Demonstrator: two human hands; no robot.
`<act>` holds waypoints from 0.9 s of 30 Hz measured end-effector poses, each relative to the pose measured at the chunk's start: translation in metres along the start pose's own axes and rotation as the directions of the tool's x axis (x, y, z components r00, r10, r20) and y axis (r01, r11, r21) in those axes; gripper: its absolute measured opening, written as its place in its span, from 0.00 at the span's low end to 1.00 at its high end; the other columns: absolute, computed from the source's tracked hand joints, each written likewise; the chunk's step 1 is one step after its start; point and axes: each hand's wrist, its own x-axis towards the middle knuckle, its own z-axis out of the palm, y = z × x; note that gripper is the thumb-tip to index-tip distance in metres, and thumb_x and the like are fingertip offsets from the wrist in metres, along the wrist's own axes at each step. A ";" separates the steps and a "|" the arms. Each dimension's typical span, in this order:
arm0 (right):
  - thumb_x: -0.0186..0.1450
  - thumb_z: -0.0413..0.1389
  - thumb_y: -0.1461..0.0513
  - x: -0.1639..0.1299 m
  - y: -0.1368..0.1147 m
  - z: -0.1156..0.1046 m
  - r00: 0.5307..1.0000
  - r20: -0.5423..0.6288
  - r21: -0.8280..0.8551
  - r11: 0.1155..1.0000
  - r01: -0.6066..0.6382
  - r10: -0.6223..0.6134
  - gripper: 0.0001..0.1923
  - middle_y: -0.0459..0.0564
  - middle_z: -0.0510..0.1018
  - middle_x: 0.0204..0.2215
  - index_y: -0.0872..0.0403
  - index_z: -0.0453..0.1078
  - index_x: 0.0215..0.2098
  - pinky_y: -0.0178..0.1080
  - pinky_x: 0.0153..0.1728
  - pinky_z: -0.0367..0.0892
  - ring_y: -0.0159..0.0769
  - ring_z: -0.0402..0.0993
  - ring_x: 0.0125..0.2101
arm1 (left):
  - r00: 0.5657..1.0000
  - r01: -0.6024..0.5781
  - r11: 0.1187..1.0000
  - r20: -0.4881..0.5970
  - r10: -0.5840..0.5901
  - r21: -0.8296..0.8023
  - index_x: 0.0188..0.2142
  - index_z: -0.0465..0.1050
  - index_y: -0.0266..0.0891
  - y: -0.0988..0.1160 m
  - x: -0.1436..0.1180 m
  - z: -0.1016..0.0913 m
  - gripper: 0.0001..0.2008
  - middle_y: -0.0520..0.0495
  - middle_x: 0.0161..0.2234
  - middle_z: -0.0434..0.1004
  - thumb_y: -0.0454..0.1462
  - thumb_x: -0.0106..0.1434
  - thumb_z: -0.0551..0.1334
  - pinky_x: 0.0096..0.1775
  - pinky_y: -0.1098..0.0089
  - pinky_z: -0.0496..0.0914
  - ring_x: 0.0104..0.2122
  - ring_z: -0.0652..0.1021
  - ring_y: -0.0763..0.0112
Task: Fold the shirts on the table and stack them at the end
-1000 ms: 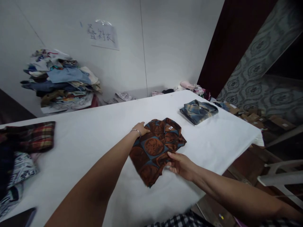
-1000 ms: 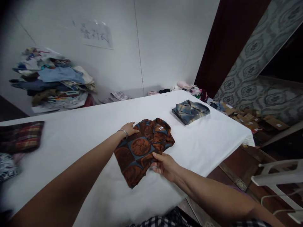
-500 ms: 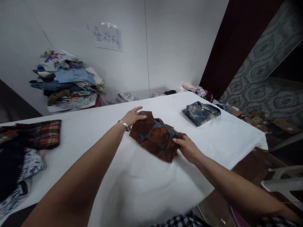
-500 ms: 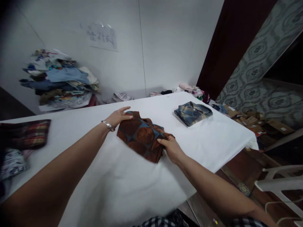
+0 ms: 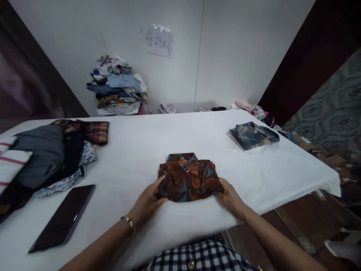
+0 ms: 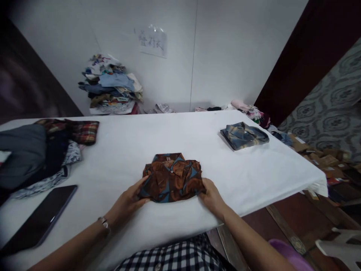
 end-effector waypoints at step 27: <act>0.57 0.56 0.59 0.029 0.023 0.000 0.978 -0.205 0.071 0.997 -0.032 0.046 0.22 0.51 0.77 0.48 0.52 0.69 0.50 0.47 0.53 0.65 0.42 0.73 0.48 | 0.948 0.207 0.972 -0.223 -0.227 -0.111 0.55 0.65 0.40 0.001 0.012 0.014 0.27 0.46 0.36 0.81 0.43 0.55 0.60 0.40 0.63 0.72 0.37 0.80 0.62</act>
